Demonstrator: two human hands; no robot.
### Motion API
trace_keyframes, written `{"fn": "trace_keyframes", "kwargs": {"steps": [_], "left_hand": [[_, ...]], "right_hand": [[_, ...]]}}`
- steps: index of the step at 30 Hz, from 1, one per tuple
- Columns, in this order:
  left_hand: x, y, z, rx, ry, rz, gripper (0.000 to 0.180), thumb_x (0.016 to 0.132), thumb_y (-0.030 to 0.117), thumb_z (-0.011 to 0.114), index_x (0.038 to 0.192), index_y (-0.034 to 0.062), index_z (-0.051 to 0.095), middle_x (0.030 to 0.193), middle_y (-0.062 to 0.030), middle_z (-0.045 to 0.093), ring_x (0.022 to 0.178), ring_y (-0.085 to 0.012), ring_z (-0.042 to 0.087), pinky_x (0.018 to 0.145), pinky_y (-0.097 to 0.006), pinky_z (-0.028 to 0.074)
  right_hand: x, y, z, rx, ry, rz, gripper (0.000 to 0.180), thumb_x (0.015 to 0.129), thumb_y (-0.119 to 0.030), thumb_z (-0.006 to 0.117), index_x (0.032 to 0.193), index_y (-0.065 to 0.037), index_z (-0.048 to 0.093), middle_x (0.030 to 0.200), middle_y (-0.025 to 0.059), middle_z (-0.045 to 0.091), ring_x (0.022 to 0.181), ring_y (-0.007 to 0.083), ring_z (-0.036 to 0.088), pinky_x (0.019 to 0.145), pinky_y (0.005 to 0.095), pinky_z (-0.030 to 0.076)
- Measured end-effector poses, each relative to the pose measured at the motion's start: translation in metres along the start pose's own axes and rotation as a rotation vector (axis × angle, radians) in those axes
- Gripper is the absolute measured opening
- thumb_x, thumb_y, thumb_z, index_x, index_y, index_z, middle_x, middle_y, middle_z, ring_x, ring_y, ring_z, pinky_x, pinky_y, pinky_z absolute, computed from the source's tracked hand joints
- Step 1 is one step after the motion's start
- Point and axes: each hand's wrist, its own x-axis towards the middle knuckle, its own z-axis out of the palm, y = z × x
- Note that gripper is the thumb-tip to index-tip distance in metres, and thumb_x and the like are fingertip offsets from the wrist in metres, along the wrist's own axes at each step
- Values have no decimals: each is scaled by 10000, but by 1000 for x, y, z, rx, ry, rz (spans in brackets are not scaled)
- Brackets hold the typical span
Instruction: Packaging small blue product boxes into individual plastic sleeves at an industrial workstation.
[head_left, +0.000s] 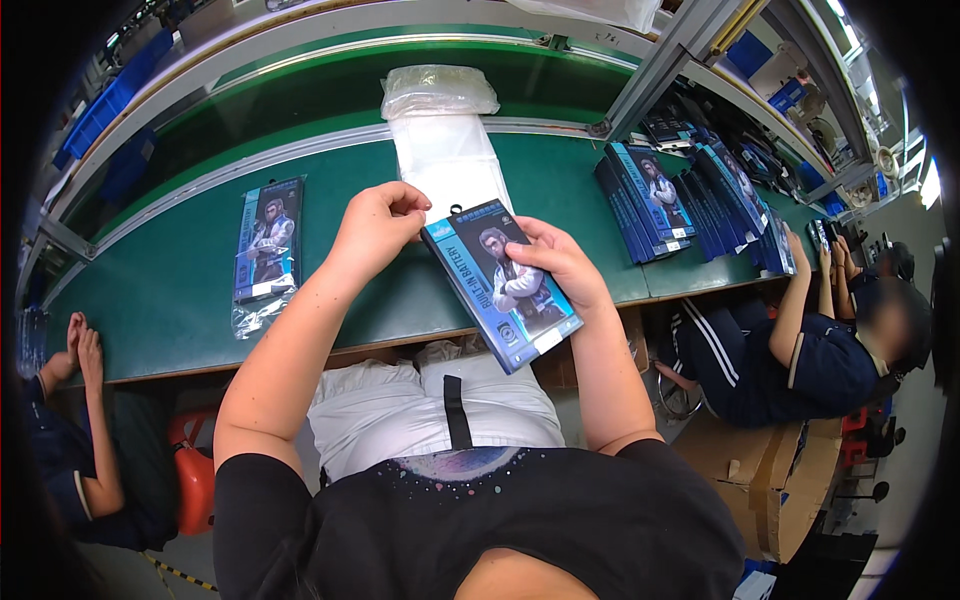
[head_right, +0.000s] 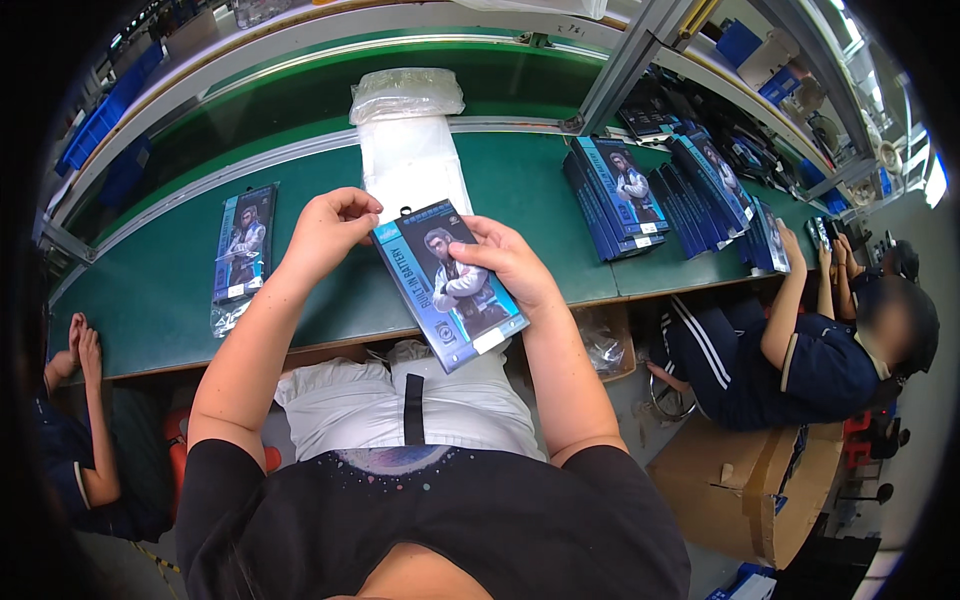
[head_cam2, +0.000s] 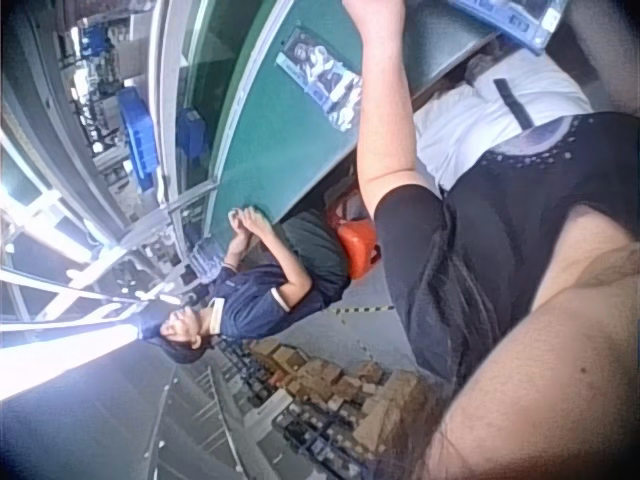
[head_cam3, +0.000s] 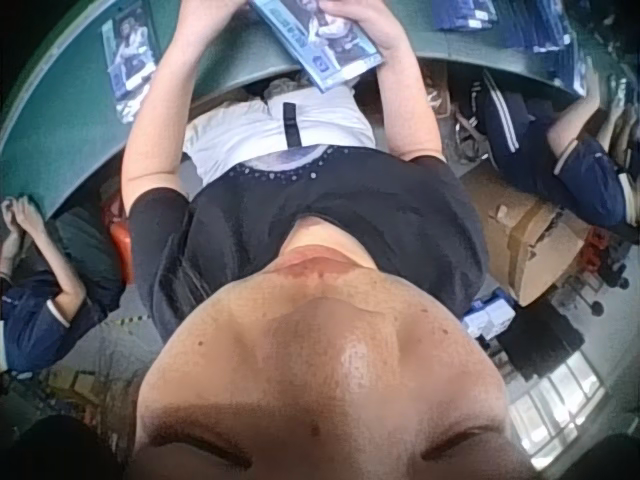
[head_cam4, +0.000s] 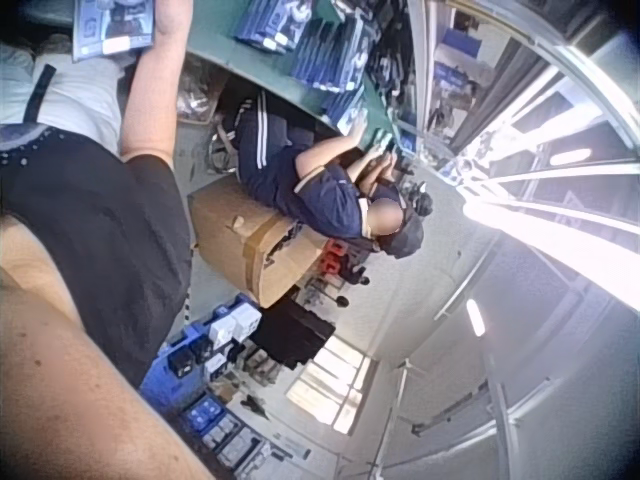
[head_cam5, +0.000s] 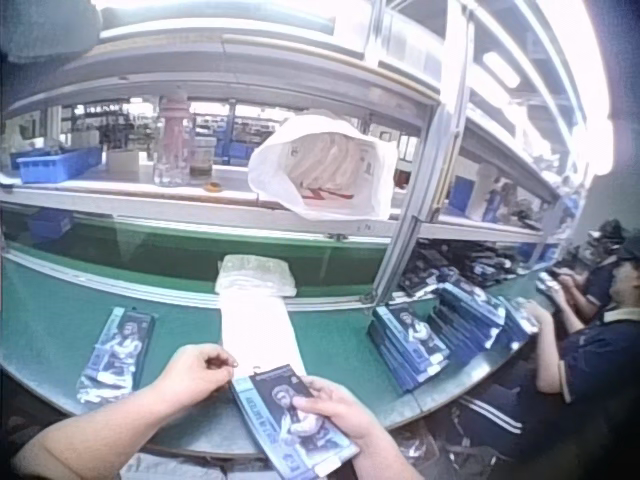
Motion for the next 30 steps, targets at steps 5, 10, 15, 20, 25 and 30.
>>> {"fn": "trace_keyframes", "kwargs": {"steps": [5, 10, 15, 20, 25, 30], "left_hand": [[-5, 8, 1, 322, -37, 82, 156, 775, 0, 590, 921, -13, 642, 784, -41, 622, 692, -88, 574, 633, -245, 474], [-21, 6, 7, 692, 78, 740, 178, 756, -55, 590, 906, 33, 628, 775, -115, 561, 727, -278, 574, 639, -351, 468], [-35, 6, 9, 335, 45, 550, 174, 785, -3, 613, 958, 20, 610, 805, -100, 578, 768, -240, 588, 663, -333, 480], [-35, 21, 26, -671, 90, -137, 371, 848, 133, 670, 1140, -47, 527, 935, -94, 634, 846, -148, 625, 723, -278, 523], [-22, 8, 12, -925, 22, -283, 342, 856, 168, 647, 1093, -60, 552, 1008, -137, 643, 885, -214, 656, 785, -339, 545], [-33, 28, 21, -1039, 22, -249, 346, 861, 134, 635, 1110, -86, 540, 1039, -164, 637, 916, -238, 653, 810, -356, 539]], "right_hand": [[6, 13, 8, -80, 127, -137, 519, 813, -35, 628, 1271, 93, 421, 1097, 134, 614, 956, 157, 623, 857, 269, 499], [5, 16, 18, -161, 309, -166, 442, 799, -20, 640, 1191, 70, 458, 1023, 139, 633, 869, 157, 638, 774, 262, 520], [2, 16, 18, -9, 391, -145, 257, 786, -35, 696, 940, 9, 494, 886, 144, 646, 768, 147, 639, 665, 255, 527], [-5, 21, 34, -117, 274, -201, 239, 786, -116, 737, 666, -59, 537, 709, 35, 629, 625, 65, 569, 553, 209, 452], [-12, 20, 31, -466, 187, -40, 289, 770, -153, 758, 977, 4, 631, 736, 18, 607, 635, 38, 519, 534, 191, 393], [-26, -3, 42, -600, 11, -177, 1063, 651, 58, 774, 1480, -66, 120, 1148, 121, 568, 988, 161, 591, 814, 277, 488]]}}
